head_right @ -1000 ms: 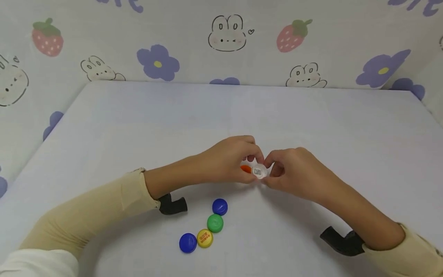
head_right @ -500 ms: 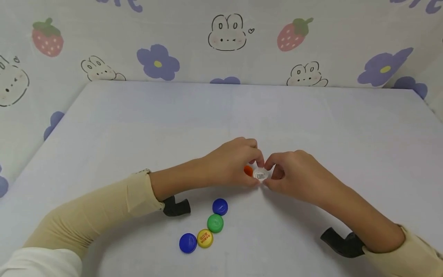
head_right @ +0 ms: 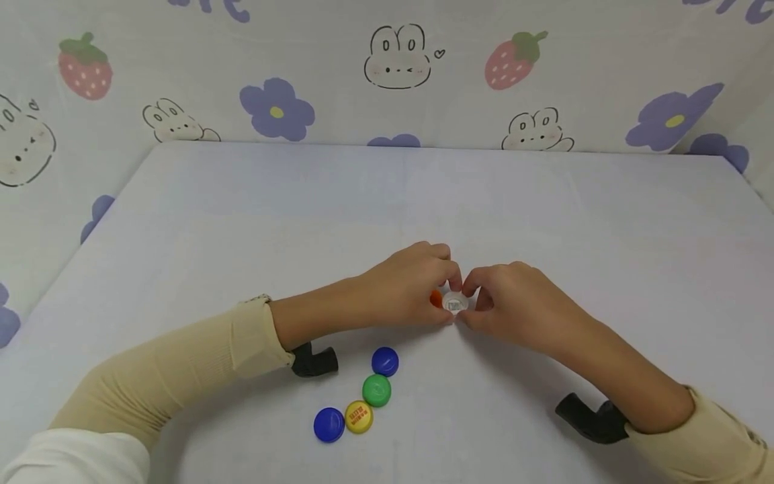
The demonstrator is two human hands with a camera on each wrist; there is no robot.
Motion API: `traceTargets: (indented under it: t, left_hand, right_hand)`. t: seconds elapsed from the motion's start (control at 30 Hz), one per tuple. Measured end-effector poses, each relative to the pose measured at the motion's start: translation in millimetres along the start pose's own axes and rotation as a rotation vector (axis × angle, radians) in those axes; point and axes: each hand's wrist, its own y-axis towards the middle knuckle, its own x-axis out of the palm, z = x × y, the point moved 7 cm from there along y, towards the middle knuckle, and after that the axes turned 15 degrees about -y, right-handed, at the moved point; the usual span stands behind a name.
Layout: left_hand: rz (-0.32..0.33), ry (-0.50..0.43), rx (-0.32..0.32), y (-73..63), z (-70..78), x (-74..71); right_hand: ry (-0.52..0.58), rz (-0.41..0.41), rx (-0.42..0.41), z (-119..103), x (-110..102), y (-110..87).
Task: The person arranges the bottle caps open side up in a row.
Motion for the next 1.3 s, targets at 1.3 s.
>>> traceTargets:
  t: [1.3]
  left_hand:
    - [0.046, -0.141, -0.147, -105.9, -29.9, -15.7]
  right_hand:
    - [-0.188, -0.059, -0.03, -38.6, 4.9, -22.9]
